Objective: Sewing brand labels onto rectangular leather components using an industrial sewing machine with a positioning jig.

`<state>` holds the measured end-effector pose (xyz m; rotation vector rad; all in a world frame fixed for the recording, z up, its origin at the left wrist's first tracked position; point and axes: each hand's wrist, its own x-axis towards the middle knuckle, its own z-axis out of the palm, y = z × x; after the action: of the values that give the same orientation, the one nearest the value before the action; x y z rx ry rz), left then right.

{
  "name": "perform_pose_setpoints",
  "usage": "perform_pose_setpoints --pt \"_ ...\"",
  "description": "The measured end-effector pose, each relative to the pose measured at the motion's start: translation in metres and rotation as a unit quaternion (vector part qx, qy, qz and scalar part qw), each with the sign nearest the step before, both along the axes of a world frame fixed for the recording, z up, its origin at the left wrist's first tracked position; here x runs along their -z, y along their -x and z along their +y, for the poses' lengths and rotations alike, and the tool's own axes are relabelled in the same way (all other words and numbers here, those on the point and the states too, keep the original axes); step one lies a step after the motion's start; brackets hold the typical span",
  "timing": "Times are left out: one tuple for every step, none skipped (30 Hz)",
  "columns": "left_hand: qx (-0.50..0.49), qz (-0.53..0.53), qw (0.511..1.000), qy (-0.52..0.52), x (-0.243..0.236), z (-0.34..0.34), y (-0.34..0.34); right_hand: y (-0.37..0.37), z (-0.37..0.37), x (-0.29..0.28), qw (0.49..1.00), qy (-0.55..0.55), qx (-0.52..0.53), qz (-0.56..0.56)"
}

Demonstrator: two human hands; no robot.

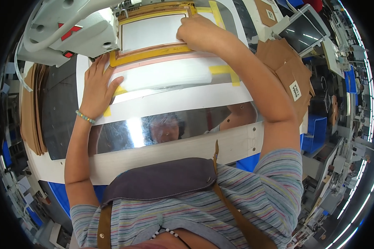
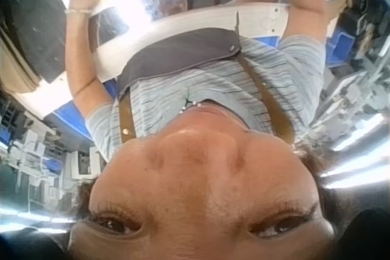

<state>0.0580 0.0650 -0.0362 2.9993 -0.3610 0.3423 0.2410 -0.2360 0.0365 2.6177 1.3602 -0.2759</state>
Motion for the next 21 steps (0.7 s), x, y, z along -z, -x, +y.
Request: perform_pose_setpoints --pt "0.001 -0.006 1.000 0.005 0.000 0.000 0.001 0.005 0.001 -0.001 0.998 0.013 -0.013 -0.063" --pt "-0.005 -0.005 1.000 0.006 0.001 0.000 0.001 0.005 -0.001 0.001 0.996 -0.020 -0.024 -0.083" --pt "-0.002 -0.007 1.000 0.009 0.002 0.001 0.001 0.002 -0.001 0.002 0.996 -0.020 -0.030 -0.081" --pt "0.002 -0.009 1.000 0.012 0.003 0.001 0.000 -0.004 0.001 0.002 0.995 -0.008 -0.037 -0.092" --pt "-0.003 -0.009 1.000 0.011 0.003 0.002 0.001 -0.009 0.004 0.001 0.994 0.002 -0.044 -0.103" --pt "-0.004 -0.014 1.000 0.010 0.004 0.002 0.002 -0.014 0.004 -0.001 0.994 0.000 -0.049 -0.102" --pt "-0.008 -0.020 1.000 0.008 0.003 0.003 0.002 -0.019 0.008 -0.008 0.993 -0.090 -0.050 -0.058" --pt "-0.016 -0.019 1.000 0.005 0.002 0.002 0.001 -0.021 0.014 -0.011 0.982 -0.180 -0.051 -0.012" --pt "-0.002 -0.010 1.000 0.014 0.000 -0.001 -0.001 -0.020 0.021 -0.010 0.981 -0.183 -0.059 -0.011" --pt "0.010 -0.001 1.000 0.021 -0.003 0.000 -0.001 -0.016 0.033 -0.007 0.956 -0.257 -0.017 0.138" --pt "0.001 -0.001 1.000 0.015 -0.004 0.000 -0.001 -0.012 0.043 -0.004 0.904 -0.319 0.024 0.283" --pt "0.004 -0.013 0.999 0.031 -0.005 0.000 -0.001 -0.009 0.054 0.001 0.872 -0.312 0.015 0.378" --pt "0.002 -0.024 0.999 0.048 -0.003 0.001 0.002 0.002 0.074 0.000 0.870 -0.311 0.000 0.383" --pt "0.002 -0.036 0.998 0.061 -0.001 0.002 0.004 0.019 0.092 -0.005 0.882 -0.264 0.063 0.385" --pt "-0.011 -0.037 0.998 0.055 -0.001 0.001 0.006 0.028 0.106 -0.009 0.890 -0.215 0.124 0.383" --pt "0.001 -0.031 0.997 0.064 -0.004 -0.003 0.003 0.021 0.107 0.026 0.837 -0.318 0.134 0.425" --pt "-0.006 -0.022 0.997 0.070 -0.004 0.000 0.006 0.025 0.115 0.023 0.837 -0.316 0.110 0.432" --pt "-0.008 -0.018 0.998 0.067 -0.003 0.001 0.007 0.034 0.117 0.017 0.841 -0.326 0.124 0.414" --pt "-0.016 -0.012 0.997 0.073 -0.003 0.000 0.006 0.041 0.117 0.010 0.843 -0.339 0.138 0.395" --pt "0.020 -0.042 0.995 0.091 -0.003 0.000 0.004 0.038 0.110 0.018 0.821 -0.357 0.139 0.423" --pt "0.037 -0.034 0.993 0.107 -0.006 0.004 0.003 0.033 0.100 0.027 0.799 -0.372 0.138 0.452"
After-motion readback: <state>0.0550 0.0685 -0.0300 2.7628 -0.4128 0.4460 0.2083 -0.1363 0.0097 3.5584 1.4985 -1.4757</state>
